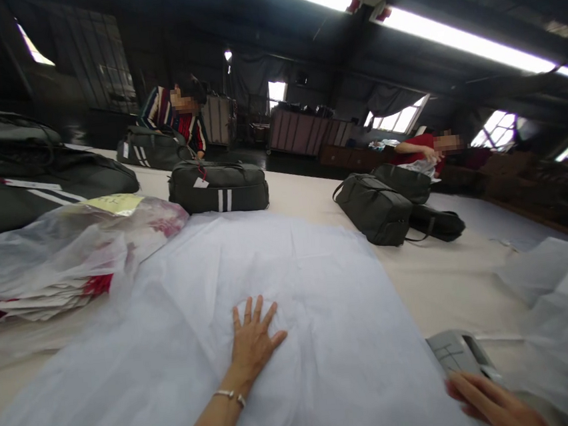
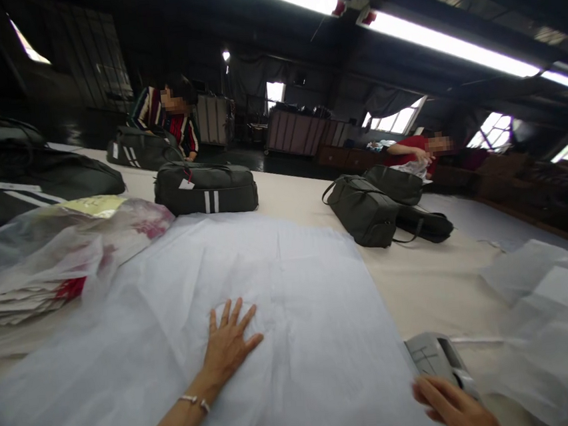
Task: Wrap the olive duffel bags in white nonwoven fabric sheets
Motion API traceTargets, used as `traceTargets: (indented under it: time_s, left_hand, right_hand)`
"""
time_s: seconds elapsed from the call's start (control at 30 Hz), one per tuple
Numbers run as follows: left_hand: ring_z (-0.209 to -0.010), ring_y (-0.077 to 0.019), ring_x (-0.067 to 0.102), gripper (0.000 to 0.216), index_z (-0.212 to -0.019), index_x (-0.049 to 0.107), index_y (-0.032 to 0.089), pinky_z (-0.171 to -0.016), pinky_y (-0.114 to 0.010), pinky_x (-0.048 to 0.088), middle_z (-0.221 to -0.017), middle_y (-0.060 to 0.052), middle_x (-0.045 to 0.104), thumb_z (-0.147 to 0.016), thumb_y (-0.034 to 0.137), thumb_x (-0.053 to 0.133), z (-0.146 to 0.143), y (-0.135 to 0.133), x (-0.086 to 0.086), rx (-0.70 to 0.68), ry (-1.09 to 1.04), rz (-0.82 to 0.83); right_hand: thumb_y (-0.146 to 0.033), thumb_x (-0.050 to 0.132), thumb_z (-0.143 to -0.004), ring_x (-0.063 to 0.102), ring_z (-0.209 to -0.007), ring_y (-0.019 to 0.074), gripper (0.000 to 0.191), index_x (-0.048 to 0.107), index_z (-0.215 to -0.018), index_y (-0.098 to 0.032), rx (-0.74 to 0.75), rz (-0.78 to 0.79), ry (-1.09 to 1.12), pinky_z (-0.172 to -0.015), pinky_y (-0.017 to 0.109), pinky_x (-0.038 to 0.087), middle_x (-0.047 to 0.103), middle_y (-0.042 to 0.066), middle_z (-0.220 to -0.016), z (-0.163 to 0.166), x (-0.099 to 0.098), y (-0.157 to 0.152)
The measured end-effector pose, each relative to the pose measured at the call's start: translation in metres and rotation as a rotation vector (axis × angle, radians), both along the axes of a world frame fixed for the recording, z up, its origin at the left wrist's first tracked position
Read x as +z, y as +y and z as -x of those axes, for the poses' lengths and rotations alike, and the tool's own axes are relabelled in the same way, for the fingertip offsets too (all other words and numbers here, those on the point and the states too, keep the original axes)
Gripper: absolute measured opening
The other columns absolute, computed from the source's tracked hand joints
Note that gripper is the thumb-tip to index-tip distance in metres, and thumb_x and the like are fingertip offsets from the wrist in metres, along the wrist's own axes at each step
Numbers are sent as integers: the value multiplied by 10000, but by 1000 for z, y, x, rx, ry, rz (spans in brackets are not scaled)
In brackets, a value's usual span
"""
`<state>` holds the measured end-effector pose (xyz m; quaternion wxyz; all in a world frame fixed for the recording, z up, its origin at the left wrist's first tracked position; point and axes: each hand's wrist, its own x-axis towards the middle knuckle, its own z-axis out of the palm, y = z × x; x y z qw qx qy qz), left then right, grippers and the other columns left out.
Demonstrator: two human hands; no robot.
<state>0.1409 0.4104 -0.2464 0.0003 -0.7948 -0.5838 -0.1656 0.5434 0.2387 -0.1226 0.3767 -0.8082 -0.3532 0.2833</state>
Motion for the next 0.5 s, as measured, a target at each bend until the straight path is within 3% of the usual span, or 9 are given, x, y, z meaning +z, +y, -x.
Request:
traceTargets:
  time_s: [0.1, 0.23, 0.33, 0.5]
  left_hand:
    - [-1426, -392, 282, 649, -1414, 451, 363, -1123, -698, 143, -1525, -113, 399, -818, 523, 651, 0, 0, 0, 0, -12, 2]
    - [-1424, -385, 287, 675, -1419, 437, 377, -1131, -695, 131, -1530, -103, 394, -802, 527, 665, 0, 0, -5, 3, -50, -25]
    - [-1427, -380, 283, 668, -1420, 432, 386, -1136, -693, 126, -1532, -91, 394, -809, 550, 646, 0, 0, -12, 4, -87, -38]
    - [-1422, -395, 286, 718, -1432, 406, 401, -1118, -723, 143, -1544, -88, 370, -782, 570, 660, -2, 1, -22, -5, -119, -50]
  right_hand:
    - [-554, 689, -734, 669, -825, 237, 366, 720, -787, -193, 388, -112, 143, -740, 330, 556, 728, 66, -826, 101, 25, 89]
    - [-532, 704, -745, 661, -779, 176, 389, 680, -819, -151, 721, -123, 368, -727, 289, 528, 723, 70, -846, 208, 42, 202]
    - [-539, 686, -765, 659, -759, 137, 391, 647, -843, -158, 828, -28, 350, -705, 251, 515, 721, 60, -883, 241, 31, 264]
    - [-469, 672, -811, 599, -606, 86, 314, 613, -772, -163, 777, 136, 164, -565, 194, 446, 705, 30, -750, 239, -10, 333]
